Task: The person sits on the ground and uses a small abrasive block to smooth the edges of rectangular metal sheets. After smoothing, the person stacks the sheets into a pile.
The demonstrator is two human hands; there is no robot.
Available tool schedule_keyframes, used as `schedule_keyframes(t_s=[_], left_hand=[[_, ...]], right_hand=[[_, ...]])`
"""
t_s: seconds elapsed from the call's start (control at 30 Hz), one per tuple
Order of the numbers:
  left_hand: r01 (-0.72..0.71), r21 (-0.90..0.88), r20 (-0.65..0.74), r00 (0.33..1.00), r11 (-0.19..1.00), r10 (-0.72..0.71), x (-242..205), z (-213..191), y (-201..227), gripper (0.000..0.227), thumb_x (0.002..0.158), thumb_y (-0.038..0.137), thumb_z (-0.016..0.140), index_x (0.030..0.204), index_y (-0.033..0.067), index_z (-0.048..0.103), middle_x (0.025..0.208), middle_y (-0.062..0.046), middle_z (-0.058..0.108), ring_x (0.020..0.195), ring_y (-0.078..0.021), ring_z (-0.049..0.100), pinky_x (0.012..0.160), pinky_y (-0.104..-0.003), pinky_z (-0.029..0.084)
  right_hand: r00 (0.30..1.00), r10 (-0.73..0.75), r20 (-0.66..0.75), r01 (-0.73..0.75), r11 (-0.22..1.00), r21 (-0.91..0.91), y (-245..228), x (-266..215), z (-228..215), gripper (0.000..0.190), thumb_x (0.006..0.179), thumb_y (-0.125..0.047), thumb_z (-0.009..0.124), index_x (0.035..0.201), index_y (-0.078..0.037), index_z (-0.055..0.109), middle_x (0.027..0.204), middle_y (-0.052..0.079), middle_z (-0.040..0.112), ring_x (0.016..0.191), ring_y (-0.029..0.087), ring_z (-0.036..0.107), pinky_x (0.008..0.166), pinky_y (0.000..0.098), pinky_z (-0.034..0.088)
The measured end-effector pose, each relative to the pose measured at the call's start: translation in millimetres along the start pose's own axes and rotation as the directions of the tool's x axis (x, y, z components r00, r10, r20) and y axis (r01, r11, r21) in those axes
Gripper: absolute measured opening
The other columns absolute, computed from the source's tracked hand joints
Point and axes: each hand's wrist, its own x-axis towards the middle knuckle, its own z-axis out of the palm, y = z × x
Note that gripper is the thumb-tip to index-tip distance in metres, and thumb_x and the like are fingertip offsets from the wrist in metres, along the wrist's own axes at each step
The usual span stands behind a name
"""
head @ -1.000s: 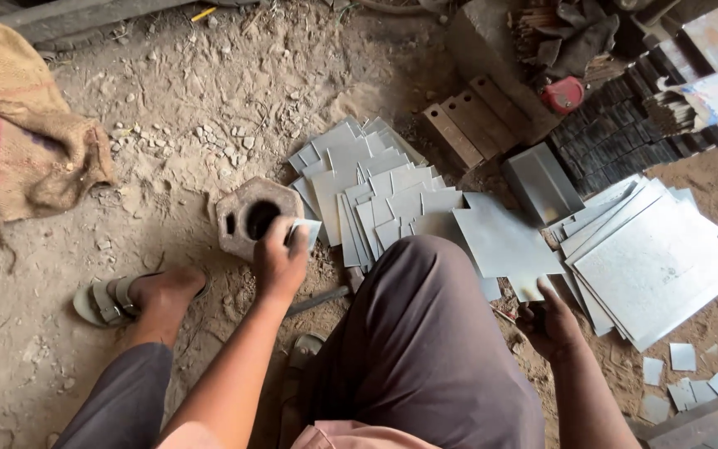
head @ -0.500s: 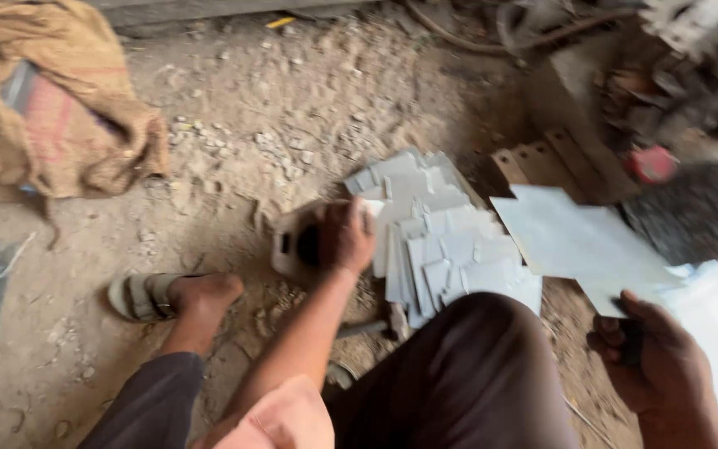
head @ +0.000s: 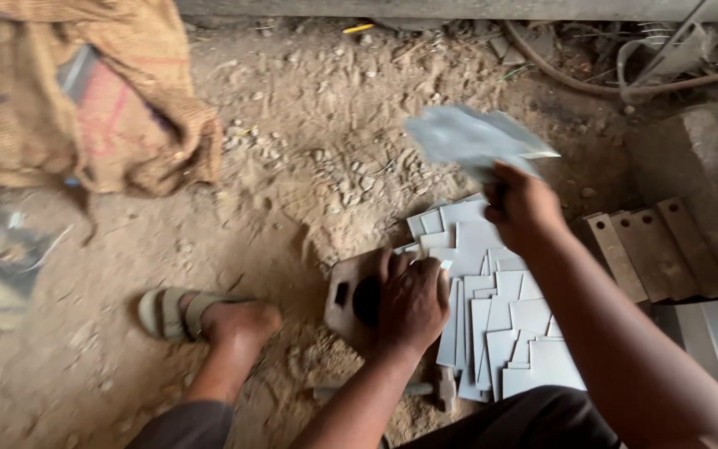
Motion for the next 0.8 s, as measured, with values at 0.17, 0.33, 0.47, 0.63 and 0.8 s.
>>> schedule_keyframes(t_s=[0.17, 0.33, 0.47, 0.63, 0.8], left_hand=[[0.113, -0.096, 0.144, 0.985, 0.989, -0.098, 6, -5, 1, 0.021, 0.104, 0.023, 0.048, 0.099, 0.0096, 0.063, 0.083, -0.012, 0.074, 0.101, -0.0325, 0.065, 0.123, -0.061, 0.021], [-0.002, -0.062, 0.015, 1.000, 0.998, 0.003, 5, -13, 4, 0.019, 0.106, 0.019, 0.048, 0.101, 0.0058, 0.061, 0.084, -0.014, 0.070, 0.108, -0.0357, 0.064, 0.118, -0.063, 0.022], [0.043, -0.068, 0.149, 0.988, 0.997, -0.032, 7, -16, 6, 0.020, 0.106, 0.018, 0.049, 0.096, 0.0059, 0.060, 0.077, -0.014, 0.067, 0.107, -0.0357, 0.063, 0.118, -0.066, 0.023], [-0.021, -0.081, -0.004, 1.000, 0.997, 0.021, 7, -15, 1, 0.016, 0.097, 0.018, 0.054, 0.105, 0.0054, 0.060, 0.087, -0.016, 0.068, 0.111, -0.0363, 0.061, 0.114, -0.064, 0.028], [0.037, -0.282, -0.169, 0.982, 0.959, -0.088, -2, -1, -8, 0.021, 0.106, 0.025, 0.046, 0.104, 0.0060, 0.056, 0.103, -0.019, 0.061, 0.106, -0.0331, 0.058, 0.107, -0.050, 0.041]], right_hand=[[0.986, -0.015, 0.167, 0.006, 0.998, 0.056, 34, 93, 65, 0.018, 0.102, -0.026, 0.062, 0.090, -0.014, 0.057, 0.066, -0.001, 0.050, 0.052, 0.011, 0.040, 0.042, 0.0261, 0.031], [0.990, 0.060, 0.129, -0.050, 0.996, -0.077, 61, 139, 107, 0.025, 0.101, -0.031, 0.064, 0.096, -0.008, 0.069, 0.071, 0.000, 0.061, 0.051, 0.007, 0.040, 0.041, 0.0216, 0.035], [0.967, 0.252, -0.018, -0.246, 0.922, -0.300, 89, 151, 115, 0.035, 0.099, -0.040, 0.068, 0.087, -0.007, 0.069, 0.068, 0.001, 0.058, 0.048, 0.007, 0.039, 0.039, 0.0233, 0.036], [0.907, 0.420, -0.005, -0.374, 0.801, -0.467, 87, 148, 98, 0.059, 0.094, -0.064, 0.062, 0.080, -0.006, 0.063, 0.064, 0.004, 0.054, 0.050, 0.013, 0.041, 0.045, 0.0312, 0.031], [0.981, 0.064, 0.181, 0.103, 0.622, -0.776, 45, 93, 22, 0.020, 0.087, -0.029, 0.064, 0.095, -0.012, 0.071, 0.086, -0.003, 0.069, 0.073, 0.010, 0.062, 0.063, 0.0295, 0.050]])
